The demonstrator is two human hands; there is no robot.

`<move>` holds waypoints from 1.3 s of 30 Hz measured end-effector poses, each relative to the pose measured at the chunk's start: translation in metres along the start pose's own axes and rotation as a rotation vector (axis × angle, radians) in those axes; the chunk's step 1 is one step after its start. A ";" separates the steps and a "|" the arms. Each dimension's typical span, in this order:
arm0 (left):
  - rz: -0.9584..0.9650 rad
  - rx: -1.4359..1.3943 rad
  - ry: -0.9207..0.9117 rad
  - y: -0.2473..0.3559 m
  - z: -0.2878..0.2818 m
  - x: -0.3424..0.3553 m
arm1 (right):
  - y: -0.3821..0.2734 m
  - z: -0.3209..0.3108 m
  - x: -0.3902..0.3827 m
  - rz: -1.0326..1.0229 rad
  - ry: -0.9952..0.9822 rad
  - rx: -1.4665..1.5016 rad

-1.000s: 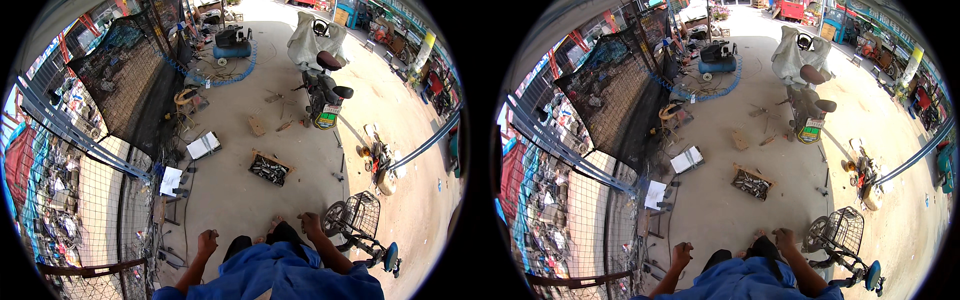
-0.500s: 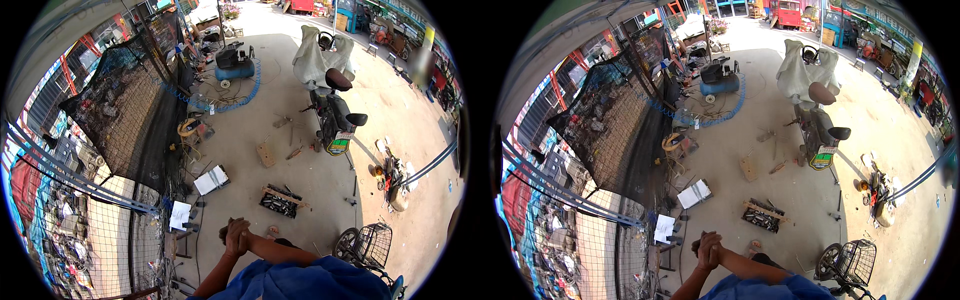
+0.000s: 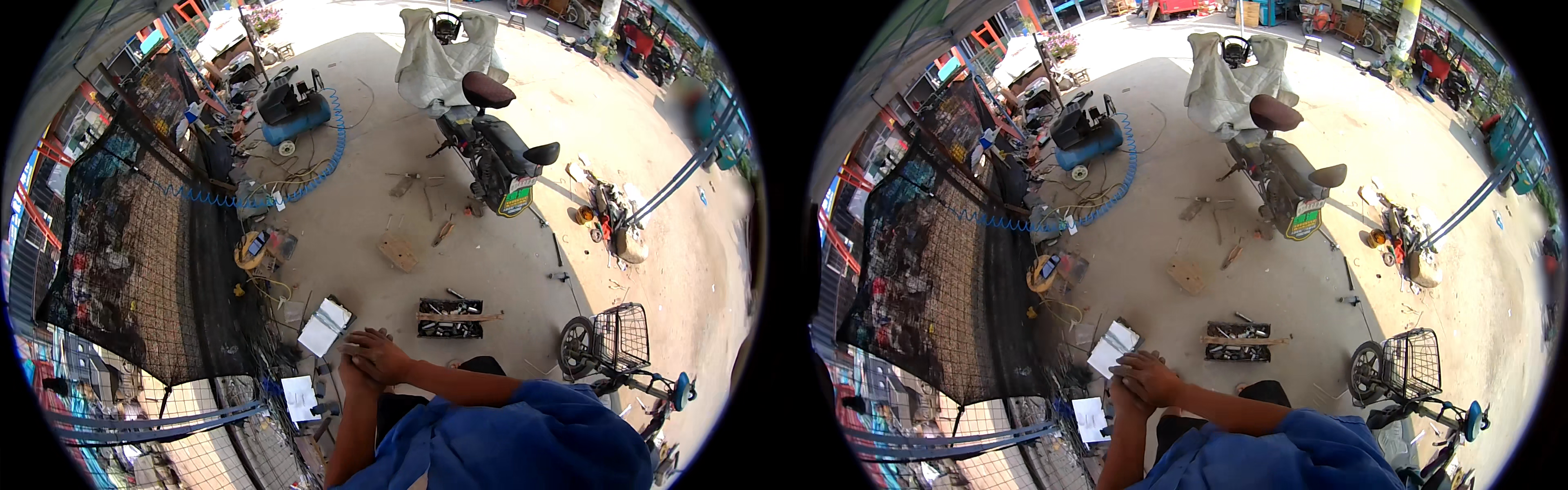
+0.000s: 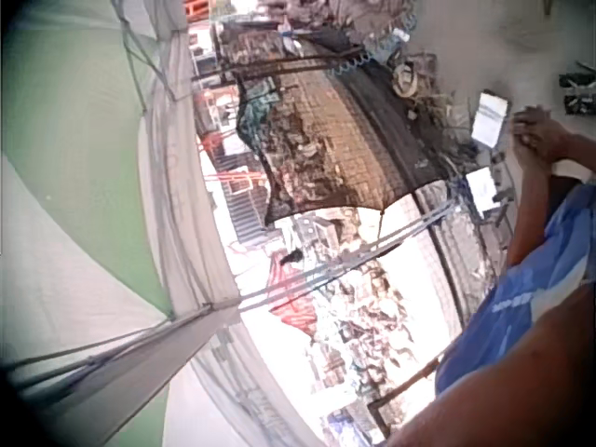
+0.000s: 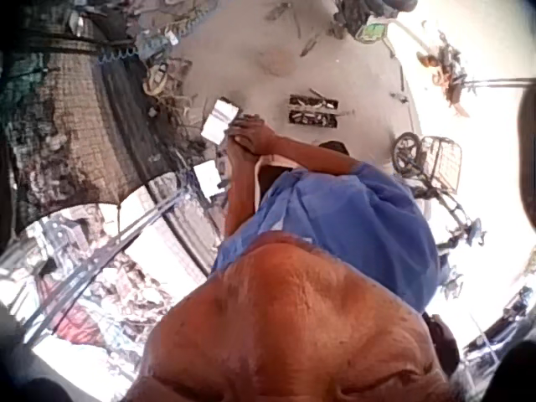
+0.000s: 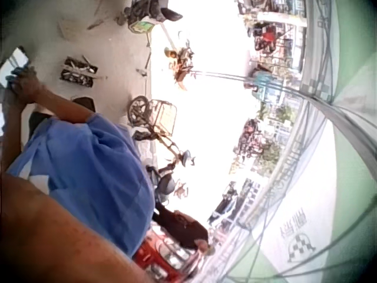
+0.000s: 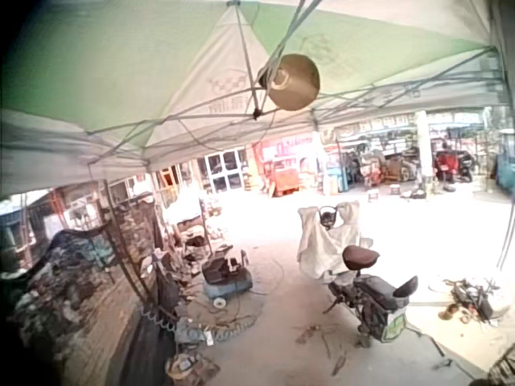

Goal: The person repairs the rear wheel assembly of a scooter using a cordless impact wrench and a manual T-handle wrench. They remove bolts from the wheel hub, adjust the brake mechanism, and re-tighten the components. The person then moves around the workshop, handling a battery charger and walking past other vehicles.

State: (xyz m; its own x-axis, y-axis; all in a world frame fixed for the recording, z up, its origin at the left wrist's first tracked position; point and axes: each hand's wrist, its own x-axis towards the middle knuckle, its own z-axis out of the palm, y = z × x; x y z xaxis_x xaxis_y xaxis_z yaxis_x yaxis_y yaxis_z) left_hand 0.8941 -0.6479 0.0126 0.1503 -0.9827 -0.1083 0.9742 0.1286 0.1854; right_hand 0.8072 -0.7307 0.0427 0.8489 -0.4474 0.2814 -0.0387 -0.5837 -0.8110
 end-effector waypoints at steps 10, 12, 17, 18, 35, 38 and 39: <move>-0.534 0.991 0.560 0.128 -0.031 0.068 | 0.075 -0.005 -0.283 1.569 0.456 -0.052; -0.675 1.193 0.619 0.138 -0.055 0.065 | 0.026 0.018 -0.310 1.753 0.625 -0.081; -1.038 1.389 0.516 0.159 -0.085 0.049 | -0.070 0.123 -0.351 2.004 0.921 0.176; -1.074 1.451 0.445 0.161 -0.083 0.046 | -0.078 0.146 -0.351 2.009 1.007 0.342; -1.319 2.050 -0.148 0.068 -0.070 0.087 | -0.167 0.287 -0.359 1.721 1.912 0.827; -1.329 2.050 -0.257 0.058 -0.057 0.096 | -0.183 0.320 -0.349 1.641 2.281 0.883; -1.344 2.045 -0.309 0.056 -0.052 0.101 | -0.175 0.373 -0.351 1.838 1.732 0.383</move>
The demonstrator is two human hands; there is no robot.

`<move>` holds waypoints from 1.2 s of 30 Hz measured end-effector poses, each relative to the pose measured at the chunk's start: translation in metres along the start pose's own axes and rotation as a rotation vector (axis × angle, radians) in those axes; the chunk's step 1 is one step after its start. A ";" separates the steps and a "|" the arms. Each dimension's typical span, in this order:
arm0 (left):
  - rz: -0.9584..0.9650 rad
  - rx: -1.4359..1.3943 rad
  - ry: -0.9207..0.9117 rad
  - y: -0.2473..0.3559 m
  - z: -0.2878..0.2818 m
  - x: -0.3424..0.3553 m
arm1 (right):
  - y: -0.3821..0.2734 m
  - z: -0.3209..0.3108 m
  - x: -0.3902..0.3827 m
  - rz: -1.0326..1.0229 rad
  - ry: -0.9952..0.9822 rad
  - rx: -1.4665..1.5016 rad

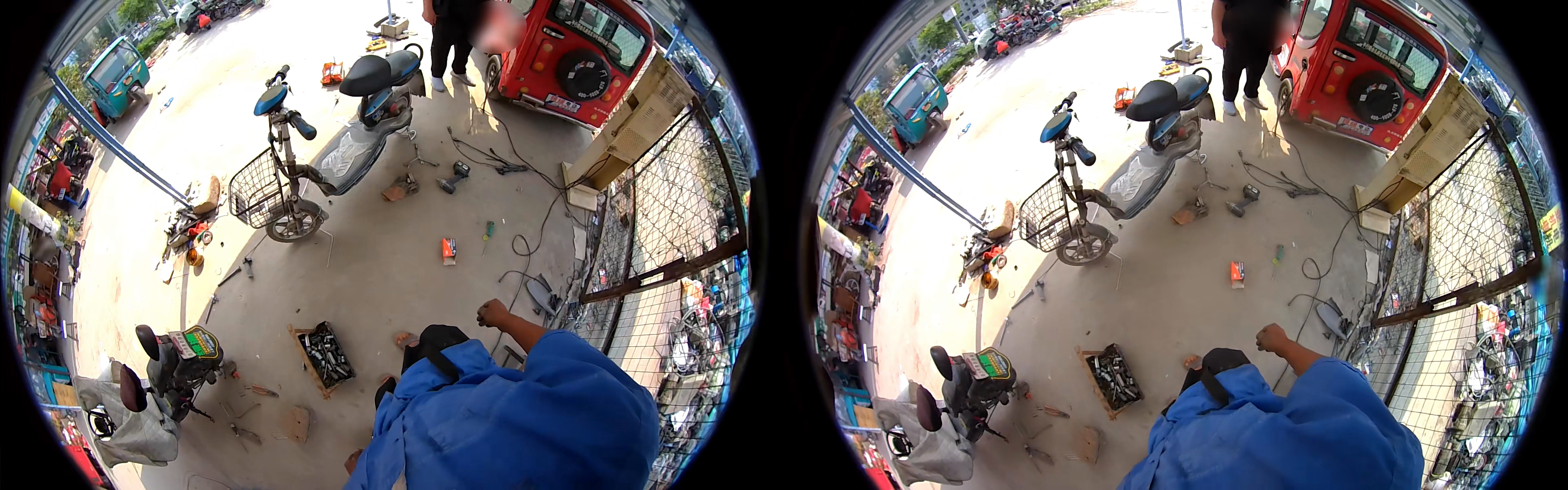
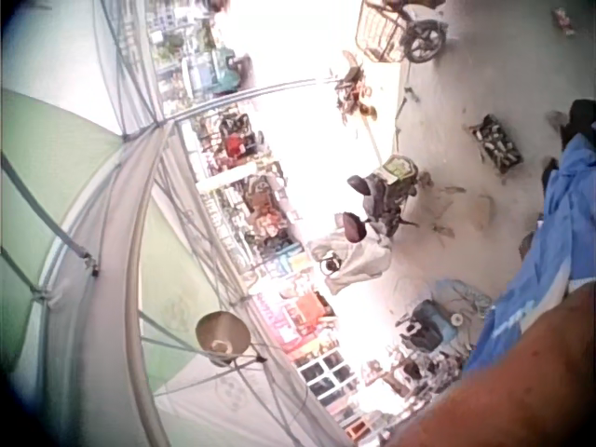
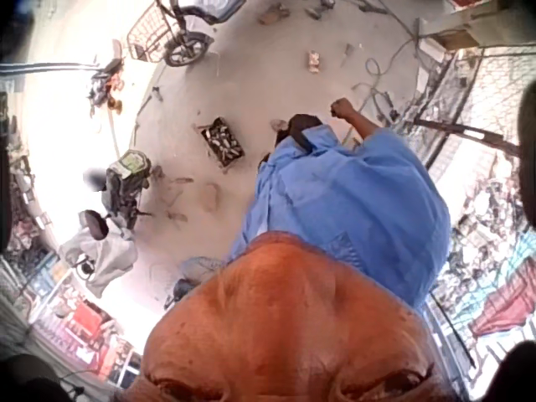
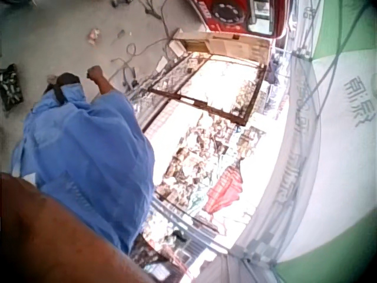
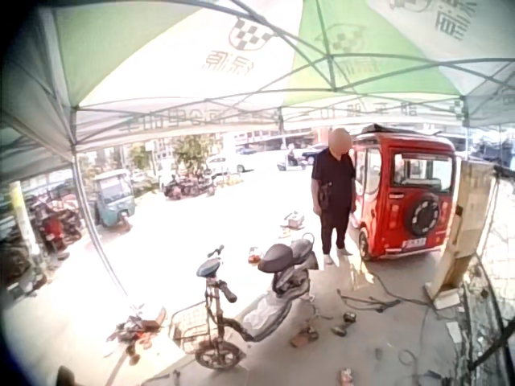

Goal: The person repairs the rear wheel assembly of a scooter using a cordless impact wrench and a manual T-handle wrench. They remove bolts from the wheel hub, adjust the brake mechanism, and re-tighten the components. The person then moves around the workshop, handling a battery charger and walking past other vehicles.

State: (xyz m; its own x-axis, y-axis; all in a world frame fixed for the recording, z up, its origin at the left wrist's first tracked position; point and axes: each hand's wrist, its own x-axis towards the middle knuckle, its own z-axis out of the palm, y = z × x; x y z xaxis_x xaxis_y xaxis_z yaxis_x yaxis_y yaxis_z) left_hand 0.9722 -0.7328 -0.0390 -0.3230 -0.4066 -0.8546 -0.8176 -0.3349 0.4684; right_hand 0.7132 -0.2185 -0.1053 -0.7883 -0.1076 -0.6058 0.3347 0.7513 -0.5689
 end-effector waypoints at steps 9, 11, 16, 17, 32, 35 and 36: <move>0.126 -0.111 -0.177 0.036 -0.062 -0.008 | 0.078 0.121 -0.160 0.018 -0.257 -0.408; 0.144 0.180 -0.109 0.025 -0.073 -0.012 | 0.068 0.150 -0.187 0.044 -0.206 -0.533; 0.276 0.617 -0.201 -0.026 -0.135 0.014 | 0.071 0.233 -0.230 0.574 0.184 0.425; 0.299 0.701 -0.231 -0.025 -0.148 0.017 | 0.081 0.244 -0.254 0.296 0.095 0.112; 0.247 0.474 -0.341 -0.002 -0.135 0.021 | 0.051 0.220 -0.308 0.320 0.208 0.140; 0.194 0.598 -0.269 -0.005 -0.130 0.004 | 0.043 0.215 -0.309 0.436 0.266 0.392; 0.149 0.589 -0.251 -0.009 -0.133 0.005 | 0.035 0.216 -0.315 0.555 0.278 0.572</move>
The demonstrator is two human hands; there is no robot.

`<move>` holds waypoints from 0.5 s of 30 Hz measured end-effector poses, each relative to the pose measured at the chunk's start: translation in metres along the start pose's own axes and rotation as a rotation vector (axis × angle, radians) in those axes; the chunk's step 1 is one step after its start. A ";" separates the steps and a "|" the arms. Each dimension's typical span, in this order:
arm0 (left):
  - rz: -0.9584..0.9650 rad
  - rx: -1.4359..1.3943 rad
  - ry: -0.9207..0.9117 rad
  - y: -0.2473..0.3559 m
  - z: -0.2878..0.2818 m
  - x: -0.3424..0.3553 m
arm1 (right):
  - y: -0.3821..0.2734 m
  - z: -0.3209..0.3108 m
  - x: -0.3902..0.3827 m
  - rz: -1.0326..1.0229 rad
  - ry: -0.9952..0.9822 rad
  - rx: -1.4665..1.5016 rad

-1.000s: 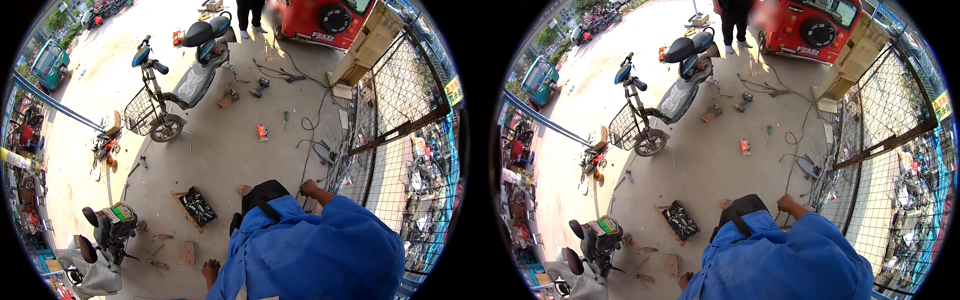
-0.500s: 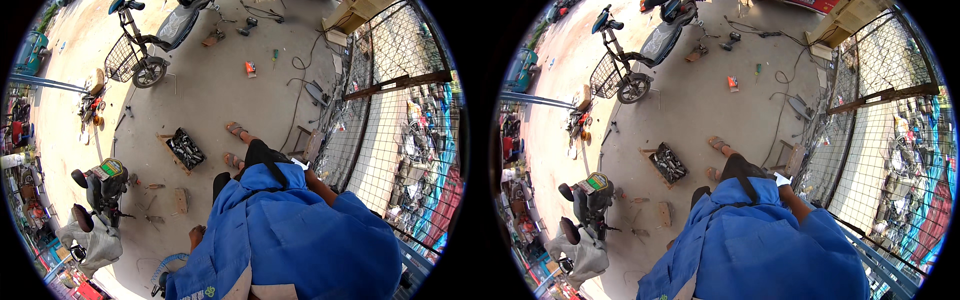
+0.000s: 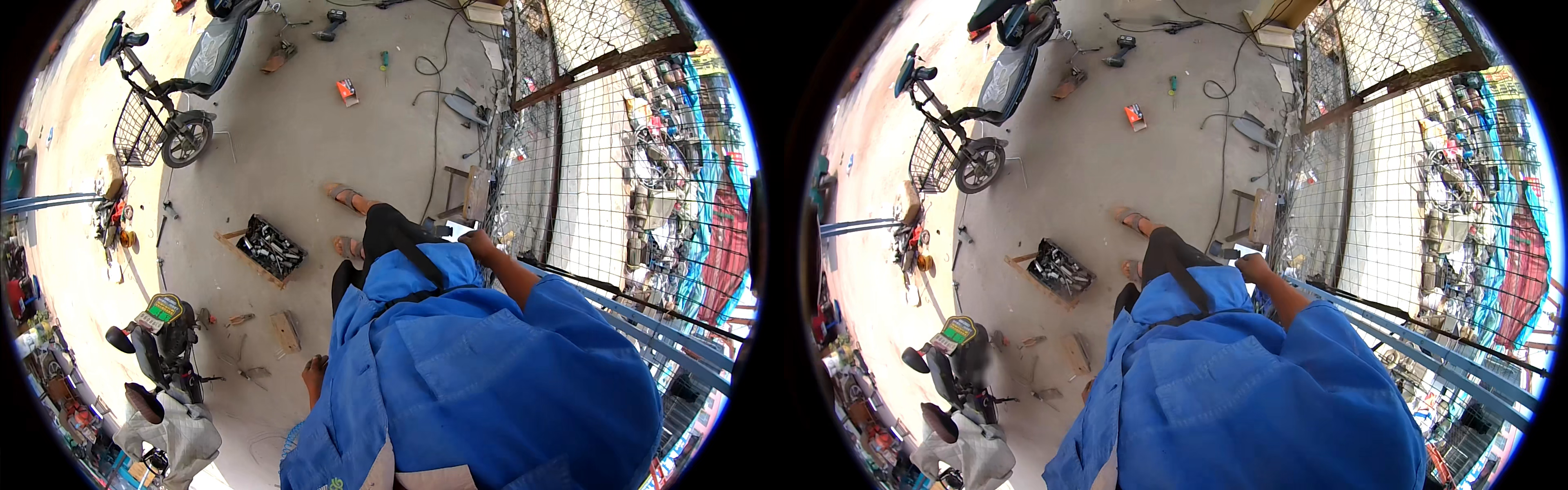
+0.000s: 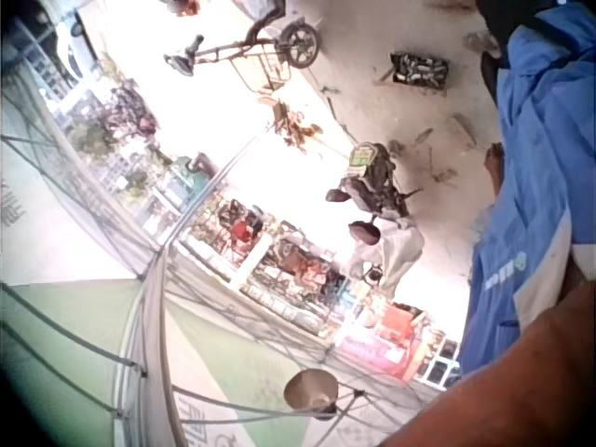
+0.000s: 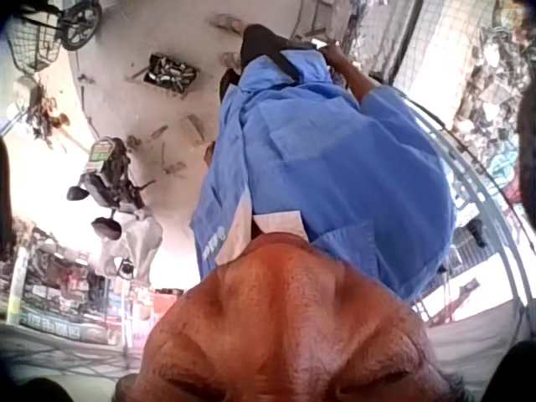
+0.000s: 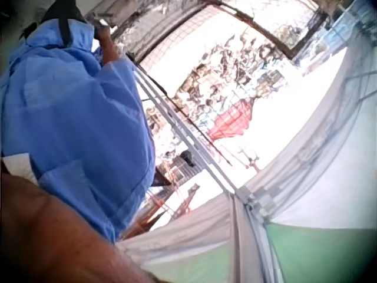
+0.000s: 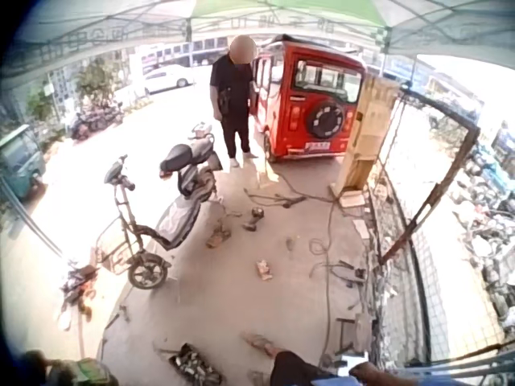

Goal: The person repairs the rear wheel assembly of a scooter using a cordless impact wrench and a manual T-handle wrench. They remove bolts from the wheel hub, adjust the brake mechanism, and re-tighten the components. The person then moves around the workshop, handling a battery charger and walking past other vehicles.

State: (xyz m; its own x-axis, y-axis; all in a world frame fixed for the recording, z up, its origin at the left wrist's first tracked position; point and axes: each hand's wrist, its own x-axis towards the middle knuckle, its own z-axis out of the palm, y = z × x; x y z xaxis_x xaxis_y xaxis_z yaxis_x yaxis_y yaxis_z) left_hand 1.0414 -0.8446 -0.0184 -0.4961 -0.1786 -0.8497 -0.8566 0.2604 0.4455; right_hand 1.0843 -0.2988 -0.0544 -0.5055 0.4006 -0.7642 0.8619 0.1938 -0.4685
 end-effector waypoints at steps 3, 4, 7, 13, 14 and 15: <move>-0.047 -0.081 0.008 -0.029 -0.005 0.007 | 0.026 0.005 0.007 0.108 0.019 -0.019; -0.063 -0.080 0.024 -0.019 -0.003 -0.002 | 0.038 0.011 0.007 0.147 0.102 0.047; -0.103 -0.049 0.066 0.017 0.004 -0.033 | 0.056 0.007 0.017 0.090 -0.135 -0.410; -0.247 -0.385 0.235 -0.021 0.027 0.010 | 0.029 -0.035 0.042 -0.385 -0.307 -1.211; -0.098 -0.147 0.160 -0.017 0.033 0.018 | 0.045 -0.037 0.053 -0.405 -0.133 -0.995; 0.055 0.099 0.074 -0.015 0.036 0.031 | 0.073 -0.038 0.068 -0.275 -0.108 -0.592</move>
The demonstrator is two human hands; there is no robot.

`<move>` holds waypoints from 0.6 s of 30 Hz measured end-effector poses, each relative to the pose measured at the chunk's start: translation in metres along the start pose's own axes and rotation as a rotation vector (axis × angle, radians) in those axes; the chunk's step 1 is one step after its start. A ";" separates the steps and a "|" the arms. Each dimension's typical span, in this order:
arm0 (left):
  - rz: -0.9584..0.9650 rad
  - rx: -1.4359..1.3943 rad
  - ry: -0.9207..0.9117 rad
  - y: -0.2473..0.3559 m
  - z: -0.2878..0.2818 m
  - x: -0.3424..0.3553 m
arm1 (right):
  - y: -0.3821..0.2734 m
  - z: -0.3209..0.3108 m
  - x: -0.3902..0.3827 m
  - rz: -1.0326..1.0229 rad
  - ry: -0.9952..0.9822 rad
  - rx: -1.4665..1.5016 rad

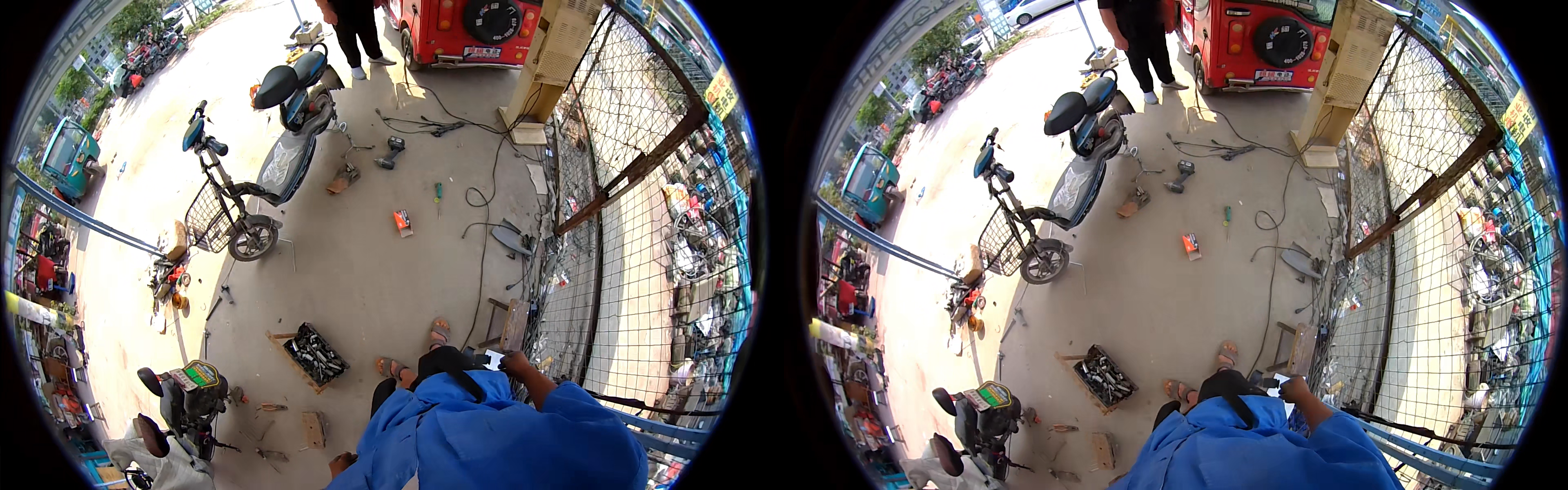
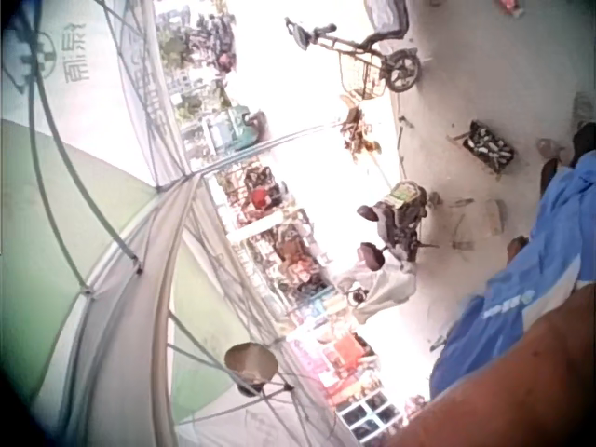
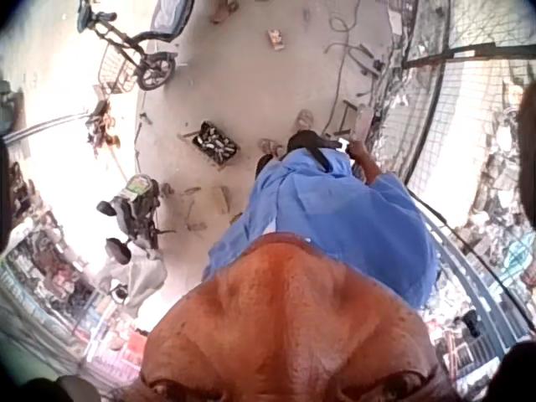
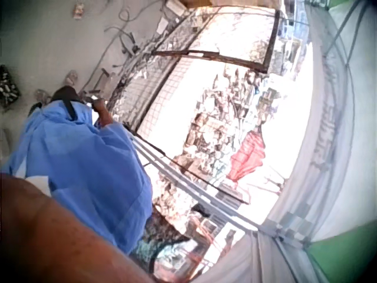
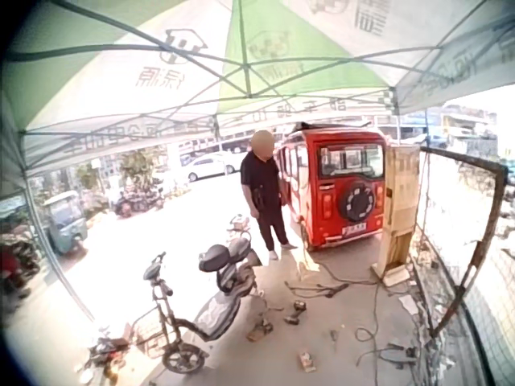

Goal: The person repairs the rear wheel assembly of a scooter using a cordless impact wrench and a manual T-handle wrench. They remove bolts from the wheel hub, adjust the brake mechanism, and re-tighten the components. The person then moves around the workshop, handling a battery charger and walking past other vehicles.

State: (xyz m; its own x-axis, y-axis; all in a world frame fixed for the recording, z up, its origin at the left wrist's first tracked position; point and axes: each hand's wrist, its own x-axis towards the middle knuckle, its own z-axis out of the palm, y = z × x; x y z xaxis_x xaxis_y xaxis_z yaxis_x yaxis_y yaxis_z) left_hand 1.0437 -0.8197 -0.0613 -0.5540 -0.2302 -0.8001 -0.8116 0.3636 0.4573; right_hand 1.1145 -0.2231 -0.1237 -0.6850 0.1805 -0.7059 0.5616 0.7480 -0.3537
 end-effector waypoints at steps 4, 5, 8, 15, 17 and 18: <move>0.631 0.939 -0.188 -0.019 0.003 0.045 | -0.001 -0.029 0.021 0.453 0.117 1.161; 0.512 0.738 -0.171 0.002 0.014 0.053 | 0.014 -0.029 0.016 0.285 0.162 0.967; 0.149 0.152 -0.145 0.100 0.036 0.046 | 0.042 -0.036 0.011 0.089 0.057 -0.173; 0.003 -0.171 -0.274 0.167 0.035 0.067 | 0.035 -0.006 -0.024 0.169 0.025 -0.553; -0.054 -0.134 -0.308 0.165 0.024 0.084 | 0.039 0.024 -0.036 0.117 0.050 -0.606; -0.069 -0.123 -0.325 0.151 0.018 0.101 | 0.037 0.041 -0.039 0.089 0.060 -0.631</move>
State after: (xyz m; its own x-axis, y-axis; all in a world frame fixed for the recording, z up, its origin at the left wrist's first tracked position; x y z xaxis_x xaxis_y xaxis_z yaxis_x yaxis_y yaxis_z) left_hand 0.8682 -0.7717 -0.0799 -0.4249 0.0556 -0.9035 -0.8725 0.2407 0.4251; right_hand 1.1811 -0.2290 -0.1340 -0.6837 0.2810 -0.6735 0.2485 0.9574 0.1472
